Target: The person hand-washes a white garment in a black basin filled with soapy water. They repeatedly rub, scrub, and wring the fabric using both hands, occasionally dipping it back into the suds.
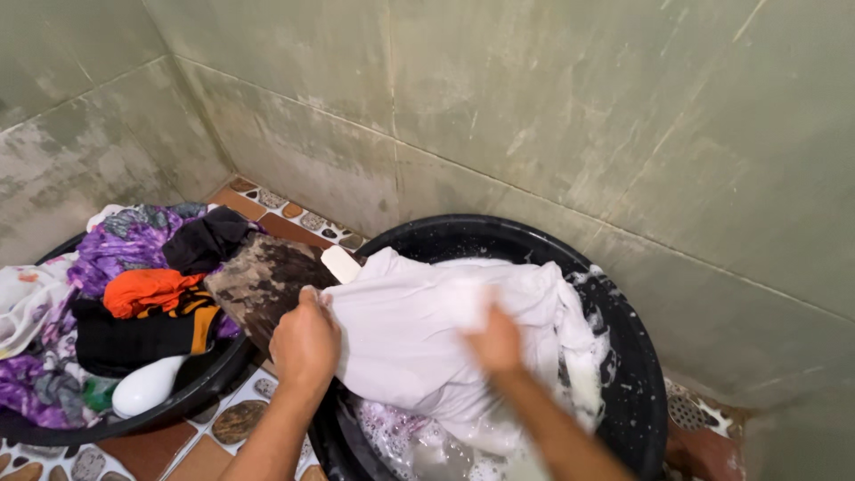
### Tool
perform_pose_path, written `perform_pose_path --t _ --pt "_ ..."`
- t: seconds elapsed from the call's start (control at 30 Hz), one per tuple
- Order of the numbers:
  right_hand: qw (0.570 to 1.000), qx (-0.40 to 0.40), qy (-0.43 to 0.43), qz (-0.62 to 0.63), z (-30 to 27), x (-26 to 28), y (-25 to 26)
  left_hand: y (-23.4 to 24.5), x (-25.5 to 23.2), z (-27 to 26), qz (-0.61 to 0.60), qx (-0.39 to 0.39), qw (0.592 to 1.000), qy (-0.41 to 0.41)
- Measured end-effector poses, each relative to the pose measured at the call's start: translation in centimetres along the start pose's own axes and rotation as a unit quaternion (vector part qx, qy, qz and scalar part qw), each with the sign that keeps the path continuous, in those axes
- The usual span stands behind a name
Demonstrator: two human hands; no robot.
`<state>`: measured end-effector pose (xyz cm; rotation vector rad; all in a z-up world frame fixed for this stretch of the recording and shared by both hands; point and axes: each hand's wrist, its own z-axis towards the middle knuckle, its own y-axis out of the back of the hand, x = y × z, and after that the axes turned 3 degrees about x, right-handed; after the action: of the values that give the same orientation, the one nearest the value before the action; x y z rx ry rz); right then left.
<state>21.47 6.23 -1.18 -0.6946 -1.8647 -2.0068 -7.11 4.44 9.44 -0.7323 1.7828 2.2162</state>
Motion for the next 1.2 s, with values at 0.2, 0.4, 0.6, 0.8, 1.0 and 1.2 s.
perform_pose_path --t 0.2,0.4,0.6,0.8,1.0,1.2 --pt "0.982 -0.014 -0.153 -0.110 2.4 -7.2 6.2 -0.6 0.8 -0.5 0.088 0.010 0.995 -0.036" --pt "0.998 0.042 0.034 0.036 -2.6 10.2 -1.3 -2.2 1.0 -0.5 0.130 0.022 0.989 -0.060" --pt "0.999 0.033 0.021 -0.016 1.2 2.4 1.6 -2.6 1.1 -0.1 0.146 0.048 0.986 -0.063" --pt "0.982 -0.036 -0.168 -0.084 3.6 -5.8 7.6 -2.6 1.1 0.1 0.143 0.052 0.986 -0.068" --pt "0.996 0.086 -0.014 0.020 -3.1 10.4 0.5 -2.6 0.8 0.1 0.137 0.085 0.985 -0.056" --pt "0.991 0.124 0.036 -0.018 -3.9 6.6 -0.6 -2.8 0.9 0.4 0.133 0.089 0.986 -0.055"
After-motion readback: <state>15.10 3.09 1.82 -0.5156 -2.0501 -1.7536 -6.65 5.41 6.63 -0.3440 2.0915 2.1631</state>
